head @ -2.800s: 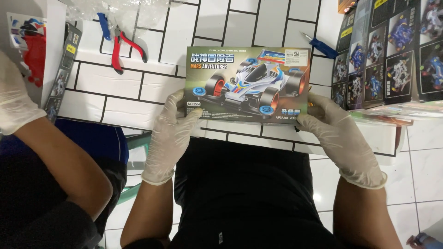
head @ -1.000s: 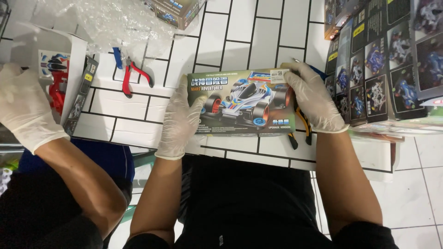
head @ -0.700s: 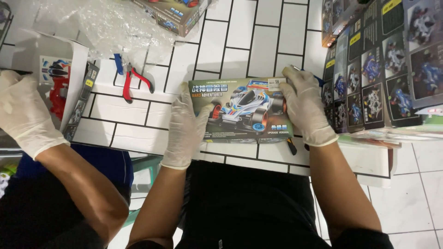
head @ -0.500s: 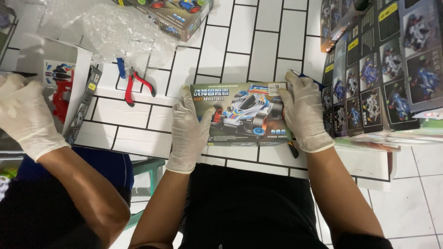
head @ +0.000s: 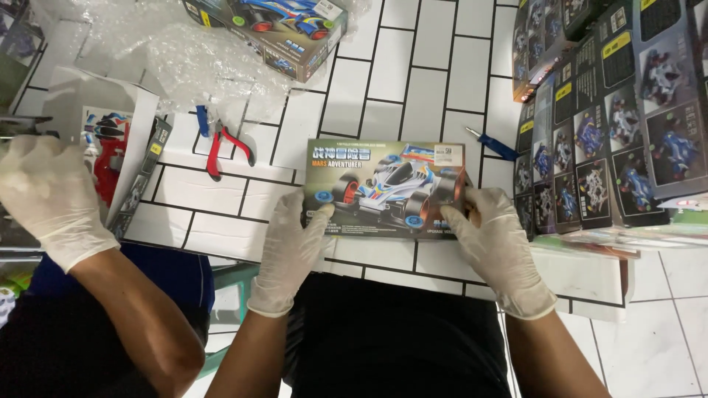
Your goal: Assembling a plastic model car by unboxing, cutting parts from a sprue, and fitting them together.
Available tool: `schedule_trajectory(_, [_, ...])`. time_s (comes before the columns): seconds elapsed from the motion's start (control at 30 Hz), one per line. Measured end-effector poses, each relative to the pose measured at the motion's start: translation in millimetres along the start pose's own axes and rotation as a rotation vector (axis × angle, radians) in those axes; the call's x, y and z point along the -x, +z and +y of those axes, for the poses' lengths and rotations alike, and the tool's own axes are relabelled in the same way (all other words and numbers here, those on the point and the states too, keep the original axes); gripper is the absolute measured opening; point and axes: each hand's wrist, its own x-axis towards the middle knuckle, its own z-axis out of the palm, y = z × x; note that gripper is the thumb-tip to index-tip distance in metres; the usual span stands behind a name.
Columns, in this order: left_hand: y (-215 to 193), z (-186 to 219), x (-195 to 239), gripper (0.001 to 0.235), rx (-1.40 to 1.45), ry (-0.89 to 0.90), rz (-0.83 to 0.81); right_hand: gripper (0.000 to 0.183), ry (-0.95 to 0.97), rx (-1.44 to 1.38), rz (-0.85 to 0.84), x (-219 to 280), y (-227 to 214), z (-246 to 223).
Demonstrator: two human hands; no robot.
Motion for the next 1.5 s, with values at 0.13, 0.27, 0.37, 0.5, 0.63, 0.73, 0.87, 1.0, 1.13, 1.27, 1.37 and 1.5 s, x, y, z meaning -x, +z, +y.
schedule_trajectory(0.13, [-12.4,33.8,-5.1,0.058,0.3,-0.069,0.011,0.044,0.121,-0.309,-0.065,-1.4,-25.1,-41.8])
schedule_trajectory(0.27, [-12.8,49.8,-33.2,0.047,0.478,0.02,0.047,0.055,0.105,-0.581,-0.027,-6.5,-40.9,-88.1])
schedule_trajectory(0.37, [-5.6,55.0,-75.0,0.055,0.53,-0.044,0.068,0.065,-0.031,-0.633,0.132,-31.8,-16.4,-62.3])
schedule_trajectory(0.5, [26.7,62.0,-142.1,0.044,0.662,0.093,0.153,0.061,-0.247,-0.485,0.321,-71.9,11.8,-48.0])
schedule_trajectory(0.63, [44.6,100.1,-192.2,0.031,0.707,-0.03,0.057,0.07,-0.188,0.077,0.309,-105.8,26.4,-44.5])
schedule_trajectory(0.73, [67.8,104.1,-236.1,0.04,0.671,-0.141,0.056,0.077,-0.03,0.193,0.039,-118.9,11.8,-81.5])
schedule_trajectory(0.87, [112.1,85.6,-293.1,0.03,0.697,-0.038,0.137,0.081,0.11,0.194,-0.171,-142.3,6.4,-107.9])
schedule_trajectory(1.0, [138.0,67.7,-325.0,0.034,0.578,0.155,0.181,0.083,-0.022,0.541,-0.106,-192.5,45.6,-79.1])
schedule_trajectory(1.13, [118.7,79.0,-299.1,0.06,0.485,-0.004,-0.019,0.089,0.085,0.343,-0.029,-215.4,53.5,-79.2])
schedule_trajectory(1.27, [114.6,62.7,-270.1,0.068,0.274,0.13,0.024,0.085,0.11,0.511,0.024,-242.9,54.8,-80.3])
schedule_trajectory(1.37, [115.2,53.5,-240.3,0.069,-0.274,0.281,0.021,0.088,0.085,0.557,0.061,-261.5,59.4,-73.4])
schedule_trajectory(1.5, [139.2,28.2,-237.0,0.085,-0.547,0.259,-0.119,0.079,0.096,0.608,0.041,-280.6,62.3,-73.2])
